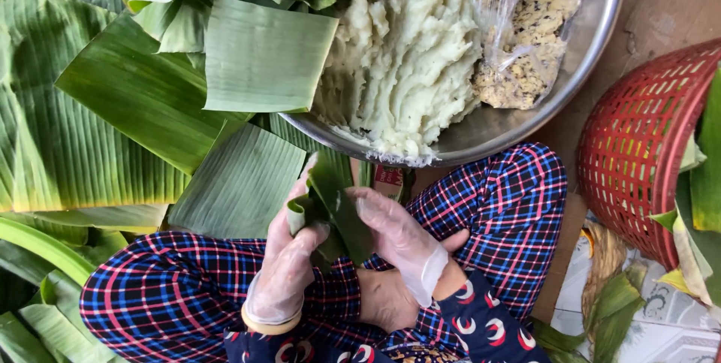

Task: Wrapping dough and filling in banana leaves to prepare traditional food items

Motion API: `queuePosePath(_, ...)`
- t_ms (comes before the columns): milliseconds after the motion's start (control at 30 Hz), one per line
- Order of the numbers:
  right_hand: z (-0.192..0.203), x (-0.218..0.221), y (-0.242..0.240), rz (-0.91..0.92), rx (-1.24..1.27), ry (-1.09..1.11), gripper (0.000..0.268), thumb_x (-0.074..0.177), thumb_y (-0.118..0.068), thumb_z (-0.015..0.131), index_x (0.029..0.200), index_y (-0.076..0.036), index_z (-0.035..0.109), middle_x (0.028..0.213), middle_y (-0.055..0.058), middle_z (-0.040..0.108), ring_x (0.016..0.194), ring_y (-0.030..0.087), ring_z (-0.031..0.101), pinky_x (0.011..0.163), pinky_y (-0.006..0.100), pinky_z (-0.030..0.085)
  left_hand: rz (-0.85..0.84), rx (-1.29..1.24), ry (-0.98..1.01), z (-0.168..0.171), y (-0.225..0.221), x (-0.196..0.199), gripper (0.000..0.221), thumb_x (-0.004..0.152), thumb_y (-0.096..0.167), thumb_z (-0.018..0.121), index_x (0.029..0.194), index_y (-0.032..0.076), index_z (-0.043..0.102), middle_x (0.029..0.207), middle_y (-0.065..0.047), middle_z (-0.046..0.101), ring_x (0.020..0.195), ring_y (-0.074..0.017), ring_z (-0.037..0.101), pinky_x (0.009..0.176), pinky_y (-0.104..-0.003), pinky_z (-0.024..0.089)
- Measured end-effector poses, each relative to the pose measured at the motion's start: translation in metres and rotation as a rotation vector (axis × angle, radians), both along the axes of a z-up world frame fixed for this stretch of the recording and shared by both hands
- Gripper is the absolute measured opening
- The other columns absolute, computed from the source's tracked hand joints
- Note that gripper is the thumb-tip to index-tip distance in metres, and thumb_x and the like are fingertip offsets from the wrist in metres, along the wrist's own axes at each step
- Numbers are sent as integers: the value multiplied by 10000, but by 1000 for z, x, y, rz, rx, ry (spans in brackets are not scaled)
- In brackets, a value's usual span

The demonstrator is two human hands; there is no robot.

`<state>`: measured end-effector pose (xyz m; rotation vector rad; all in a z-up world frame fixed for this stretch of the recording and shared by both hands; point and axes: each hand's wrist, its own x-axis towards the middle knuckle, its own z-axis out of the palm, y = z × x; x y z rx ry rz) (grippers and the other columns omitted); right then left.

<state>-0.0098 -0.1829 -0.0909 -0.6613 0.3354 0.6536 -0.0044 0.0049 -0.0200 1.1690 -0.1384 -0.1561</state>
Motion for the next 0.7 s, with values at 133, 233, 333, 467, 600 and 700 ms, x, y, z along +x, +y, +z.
queuePosePath(133, 28, 17, -9, 19, -52, 67, 470, 887, -267, 757, 1272, -23, 645, 1156, 166, 729, 996, 293, 721, 854, 392, 602, 60, -49, 258, 12, -11, 13, 693, 832, 91, 542, 1501, -45, 423, 1612, -192, 411, 1551, -305, 331, 1302, -458, 230)
queuePosePath(233, 69, 27, 0, 184, -246, -104, 822, 783, -529, 782, 1451, -115, 540, 1488, 153, 585, 1379, 315, 551, 1186, 474, 384, 204, -175, 482, 3, -19, 16, 760, 717, 104, 594, 1452, -59, 491, 1336, -200, 626, 1206, -327, 616, 1025, -457, 531)
queuePosePath(333, 56, 8, 15, 164, -396, -30, 401, 840, -89, 759, 1234, -37, 706, 1153, 103, 766, 991, 190, 709, 922, 333, 597, 527, -169, 727, -21, -28, 14, 438, 894, 117, 592, 1303, -35, 628, 1093, -176, 716, 958, -267, 685, 861, -374, 564)
queuePosePath(467, 46, 2, 30, 186, -1047, -841, 229, 895, -231, 726, 900, -79, 555, 936, 111, 556, 870, 248, 548, 745, 411, 511, 476, -340, 357, -45, -32, 7, 594, 937, 335, 739, 1396, 26, 524, 1057, -39, 673, 890, -152, 650, 786, -292, 560)
queuePosePath(600, 39, 15, 20, 251, -611, -260, 495, 929, -196, 660, 1400, -105, 539, 1310, 126, 679, 1240, 284, 647, 1118, 380, 527, 270, -453, 155, -43, -27, 1, 535, 1100, 54, 342, 1616, 22, 206, 1696, -174, 251, 1596, -253, 239, 1329, -362, 239)
queuePosePath(700, 71, 33, -8, 558, -462, -221, 424, 954, -430, 567, 1089, -49, 691, 833, 93, 778, 784, 204, 756, 913, 330, 614, 93, -247, 461, 9, -25, 23, 653, 925, 420, 672, 1351, -13, 434, 626, -115, 631, 361, -230, 612, 261, -253, 428)
